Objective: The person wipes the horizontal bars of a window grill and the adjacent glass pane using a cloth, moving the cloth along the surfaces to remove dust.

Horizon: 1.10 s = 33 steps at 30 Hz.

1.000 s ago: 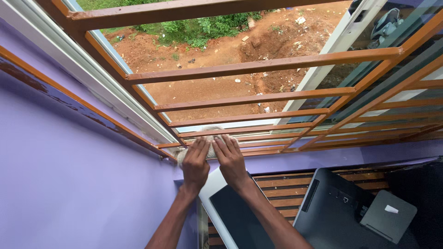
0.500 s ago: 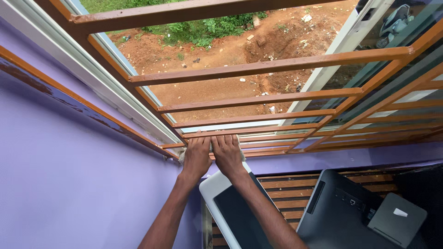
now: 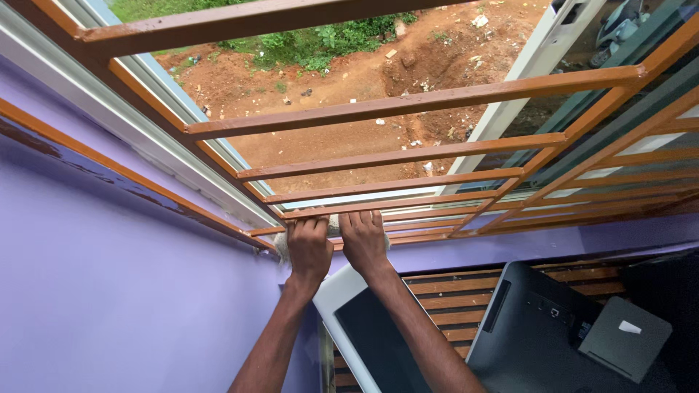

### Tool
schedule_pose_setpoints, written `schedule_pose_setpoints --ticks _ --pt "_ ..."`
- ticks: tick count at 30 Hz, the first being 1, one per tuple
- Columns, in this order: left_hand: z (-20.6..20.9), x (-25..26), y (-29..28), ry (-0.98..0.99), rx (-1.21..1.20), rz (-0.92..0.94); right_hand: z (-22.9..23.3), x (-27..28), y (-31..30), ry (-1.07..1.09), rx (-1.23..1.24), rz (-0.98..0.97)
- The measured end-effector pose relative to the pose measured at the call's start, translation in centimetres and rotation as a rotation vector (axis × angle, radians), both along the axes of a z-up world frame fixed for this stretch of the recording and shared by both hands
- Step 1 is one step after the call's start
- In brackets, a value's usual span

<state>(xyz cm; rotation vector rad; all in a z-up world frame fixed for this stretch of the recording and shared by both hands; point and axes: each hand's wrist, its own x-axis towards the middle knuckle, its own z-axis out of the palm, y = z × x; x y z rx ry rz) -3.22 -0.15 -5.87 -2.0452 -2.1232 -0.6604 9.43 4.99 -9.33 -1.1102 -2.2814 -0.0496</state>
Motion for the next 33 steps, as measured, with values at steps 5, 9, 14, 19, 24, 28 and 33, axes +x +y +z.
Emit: schedule_pose_setpoints --ticks 5,9,14,19,24,28,33 --pt "2.1 0.9 0.8 0.155 -0.028 -0.108 0.5 0.2 -0.1 -0.001 0.06 -0.019" --pt "1.9 1.0 1.7 0.128 -0.105 -0.098 0.5 0.4 0.2 -0.005 0.011 -0.006" --pt "0.0 1.3 2.6 0.168 -0.157 -0.11 0.1 1.6 0.6 -0.034 0.004 -0.011" --pt "-2.0 4.5 4.2 0.182 -0.019 -0.174 -0.7 5.3 2.0 -0.016 0.096 -0.048" --pt "-3.4 10.8 7.1 0.124 -0.166 -0.231 -1.8 11.9 4.4 -0.064 0.037 -0.109" --pt "-2.6 16.5 9.1 0.081 -0.061 -0.3 -1.9 17.2 6.3 -0.056 -0.186 -0.186" --pt "-1.6 17.5 9.4 -0.009 -0.016 -0.306 -1.6 17.5 6.3 0.02 -0.003 -0.185"
